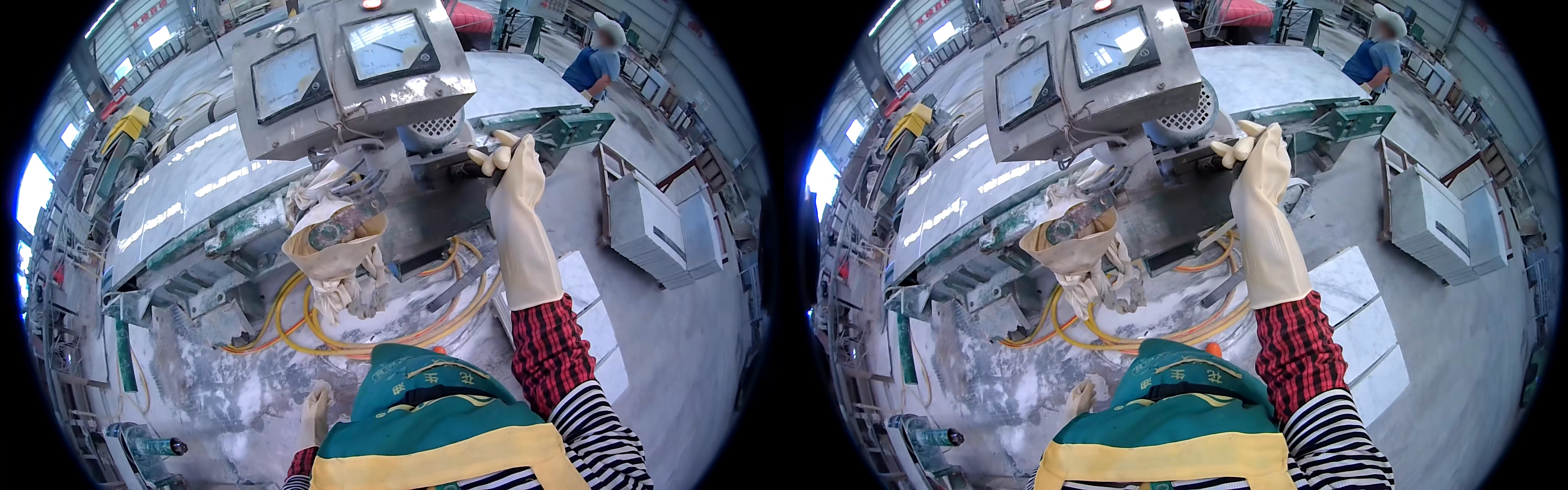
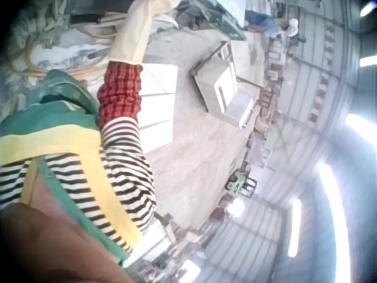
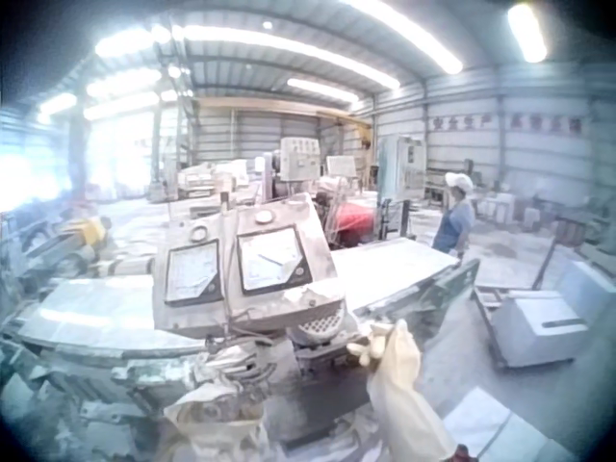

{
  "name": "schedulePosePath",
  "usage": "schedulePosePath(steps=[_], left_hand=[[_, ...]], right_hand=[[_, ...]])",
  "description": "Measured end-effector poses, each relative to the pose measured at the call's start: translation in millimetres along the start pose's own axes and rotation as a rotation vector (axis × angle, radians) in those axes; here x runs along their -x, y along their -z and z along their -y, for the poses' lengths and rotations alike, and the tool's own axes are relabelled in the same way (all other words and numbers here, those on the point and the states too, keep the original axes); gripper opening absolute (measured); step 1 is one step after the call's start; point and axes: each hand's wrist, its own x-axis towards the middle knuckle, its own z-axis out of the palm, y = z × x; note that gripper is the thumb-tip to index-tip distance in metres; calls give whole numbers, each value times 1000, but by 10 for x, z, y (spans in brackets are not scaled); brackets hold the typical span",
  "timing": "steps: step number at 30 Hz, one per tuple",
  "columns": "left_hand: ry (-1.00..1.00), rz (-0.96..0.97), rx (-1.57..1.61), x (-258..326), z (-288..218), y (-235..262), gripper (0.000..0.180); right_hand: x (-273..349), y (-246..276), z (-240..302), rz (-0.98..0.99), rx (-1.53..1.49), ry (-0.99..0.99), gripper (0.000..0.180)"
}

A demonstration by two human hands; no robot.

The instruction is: The person repeatedly feeds large marble-patterned tiles through a conveyor polishing machine, guiding each tile by hand and flipping it to process both sides. The person stacks finished tiles on a nearby rack.

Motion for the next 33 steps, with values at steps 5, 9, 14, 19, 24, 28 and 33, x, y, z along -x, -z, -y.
schedulePosePath(steps=[5, 9, 14, 19, 24, 28, 33], left_hand=[[-80, 74, -58, -224, 274, 232, 30], [-171, 87, -374, 25, -322, 234, 34], [-215, 161, -267, -118, -330, 321, 33], [-247, 189, -228, -62, -473, 262, 33], [-300, 141, -172, -162, -217, 280, 35], [-219, 144, -144, -283, -82, 296, 36], [-271, 117, -149, -263, -55, 277, 35]], right_hand=[[34, -49, 26, -9, -9, -8, 53], [6, -10, -14, 0, 11, 14, 54], [28, -39, 12, 16, 15, -7, 54], [-6, 24, 7, 65, 41, -13, 54], [-10, 55, 32, 105, 100, -29, 53], [33, 8, 75, 120, 155, -49, 52], [5, 54, 68, 198, 163, -32, 52]])
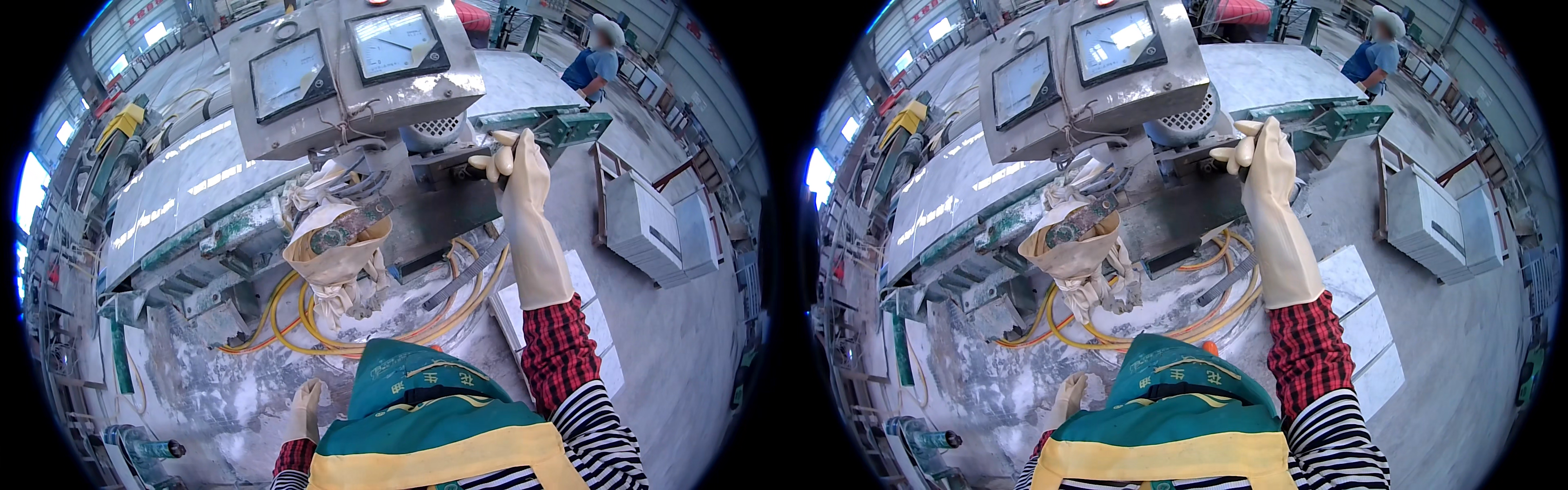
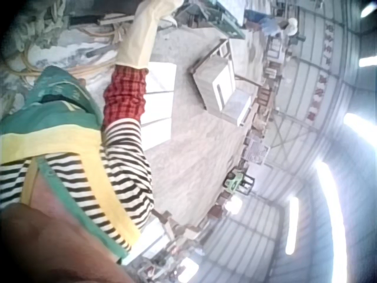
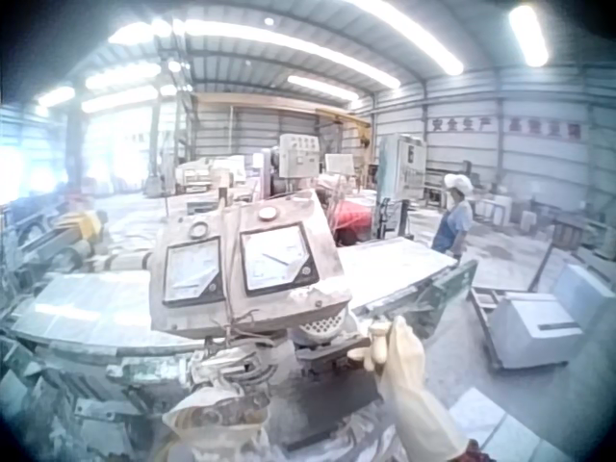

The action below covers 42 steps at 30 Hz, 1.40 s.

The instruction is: The person repeatedly feeds large marble-patterned tiles through a conveyor polishing machine, guiding each tile by hand and flipping it to process both sides. The person stacks finished tiles on a nearby rack.

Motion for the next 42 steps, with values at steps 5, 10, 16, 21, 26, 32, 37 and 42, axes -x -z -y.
schedulePosePath(steps=[5, 10, 16, 21, 26, 32, 37, 42], left_hand=[[27, 94, -80, -81, 32, 39, 36], [68, 51, -124, -196, 349, 5, 36], [88, 33, -53, -125, 244, -101, 30], [100, -16, -57, -122, 360, -124, 27], [109, 64, -335, -65, 475, -119, 38], [101, 160, -499, 90, 398, 177, 47], [73, -69, -307, 428, 843, 451, 46], [256, -310, 4, 1095, 834, 423, 48]], right_hand=[[-70, 52, -12, 27, -19, 25, 55], [-37, 24, -3, 53, -8, 22, 54], [-39, 61, -6, 41, 10, 21, 53], [-58, 36, -28, 45, -59, 11, 55], [-126, 239, -143, 96, -166, 32, 50], [62, 974, -413, -268, -168, 4, 55], [645, 2201, -1450, -425, 111, -168, 55], [1742, 3944, -3452, 276, 1514, -262, 67]])
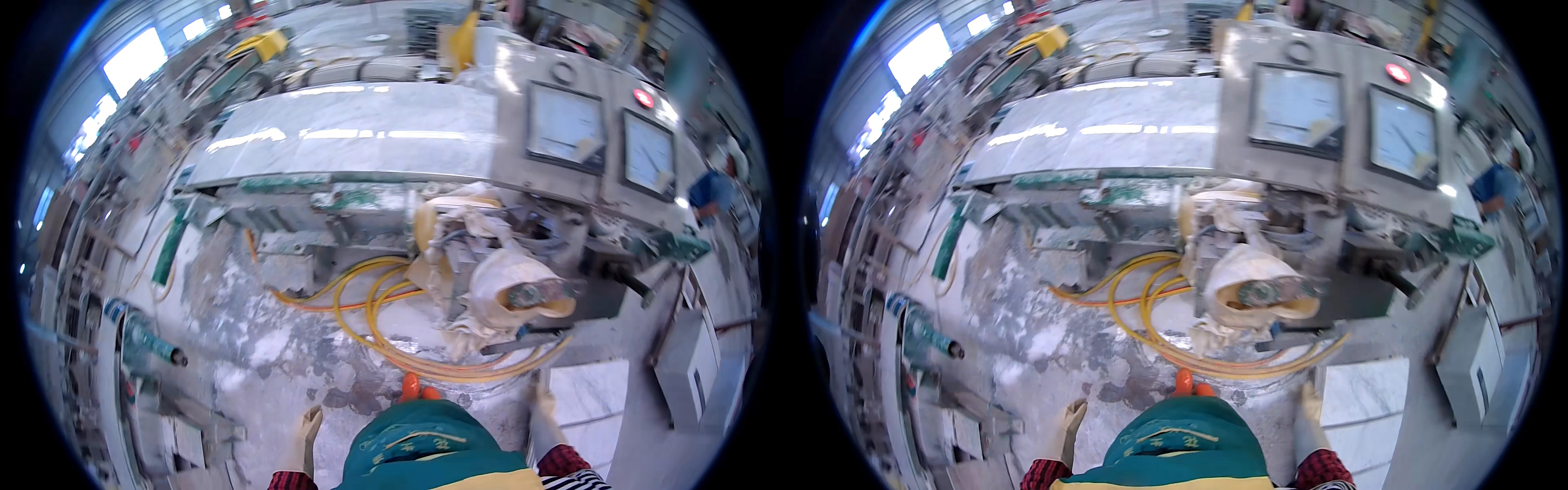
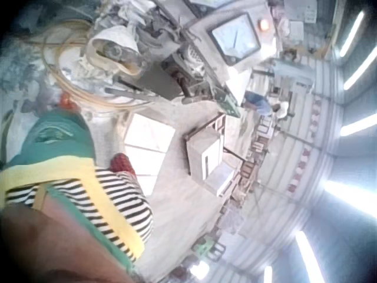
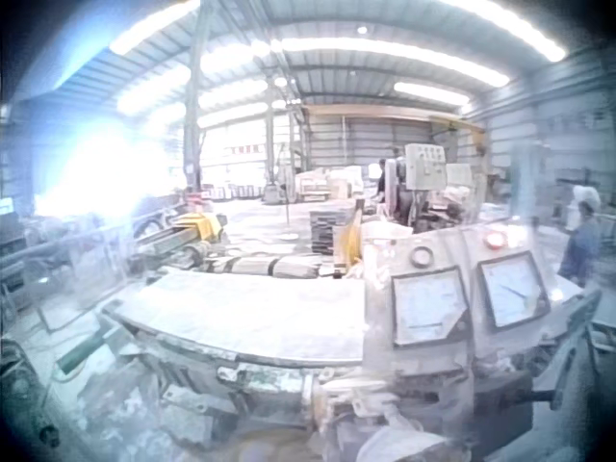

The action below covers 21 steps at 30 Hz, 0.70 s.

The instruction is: The person repeatedly feeds large marble-patterned tiles through a conveyor polishing machine, guiding each tile by hand and flipping it to process both sides. The person stacks finished tiles on a nearby rack.

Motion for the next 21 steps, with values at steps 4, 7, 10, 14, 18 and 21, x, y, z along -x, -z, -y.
schedulePosePath(steps=[4, 7, 10, 14, 18, 21], left_hand=[[-12, 202, -468, 850, 270, 545, 49], [127, 58, -191, 968, 1201, 774, 54], [171, -68, -92, 894, 1305, 978, 54], [214, -107, 11, 740, 1308, 1241, 53], [185, -145, 174, 592, 1616, 1734, 52], [226, -208, 118, 390, 1892, 2521, 52]], right_hand=[[646, -510, 1881, 745, -680, -251, 38], [793, -1072, 2685, 995, -676, -26, 40], [680, -1259, 3667, 1194, -503, 233, 43], [595, -1496, 4716, 1158, -128, 447, 48], [297, -2216, 5056, 1052, 186, 335, 53], [206, -2822, 5478, 1044, 259, 493, 47]])
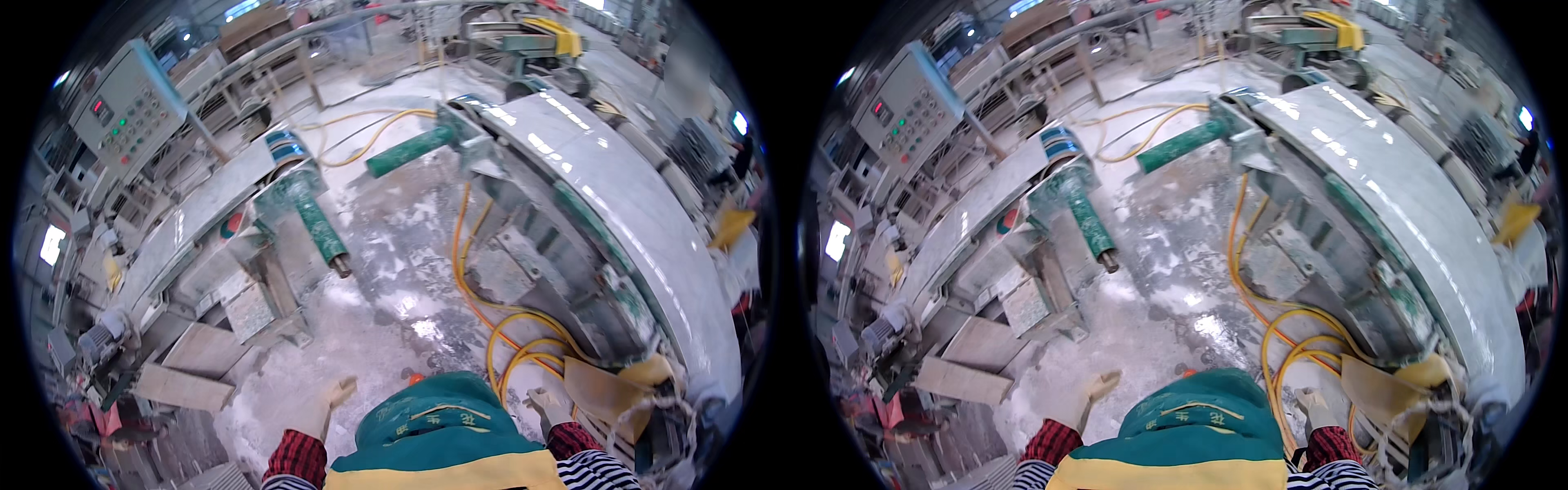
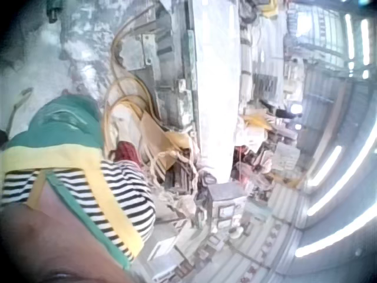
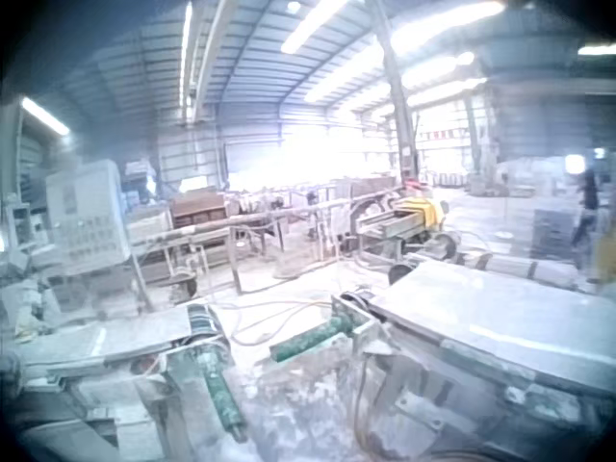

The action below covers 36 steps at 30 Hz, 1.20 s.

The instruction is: The person repeatedly feeds large marble-patterned tiles through a conveyor polishing machine, guiding each tile by hand and flipping it to process both sides. The person stacks finished tiles on a nearby rack.

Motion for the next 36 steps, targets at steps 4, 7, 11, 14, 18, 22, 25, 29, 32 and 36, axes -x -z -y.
schedulePosePath(steps=[4, 7, 11, 14, 18, 22, 25, 29, 32, 36], left_hand=[[77, -257, -59, -423, 206, 1005, 52], [-47, -263, -108, -930, -490, 1626, 50], [-212, -356, 208, -1876, -815, 1959, 45], [-111, -302, 519, -2346, -1474, 2282, 44], [-63, -258, 547, -2664, -1774, 2727, 45], [-91, -244, 629, -3119, -2080, 3393, 46], [-146, -195, 553, -3831, -2020, 3857, 43], [-203, -48, 316, -4824, -2467, 4765, 43], [-293, 35, 132, -5539, -2668, 5487, 43], [-360, 136, -144, -6454, -2959, 6340, 40]], right_hand=[[-91, -184, 1502, 119, -281, 60, 38], [-264, 11, 1985, 130, -207, 20, 33], [-915, 460, 2608, 215, 70, 109, 36], [-1653, 767, 3086, 154, 490, 367, 40], [-2630, 1009, 4368, -9, 816, 697, 45], [-2732, 672, 6305, 211, -92, 440, 36], [-2625, 407, 7287, 230, -199, 514, 33], [-2428, 195, 8107, 83, -169, 439, 31], [-2520, -127, 8245, -63, -305, 473, 33], [-2156, -345, 8831, -306, -363, 189, 38]])
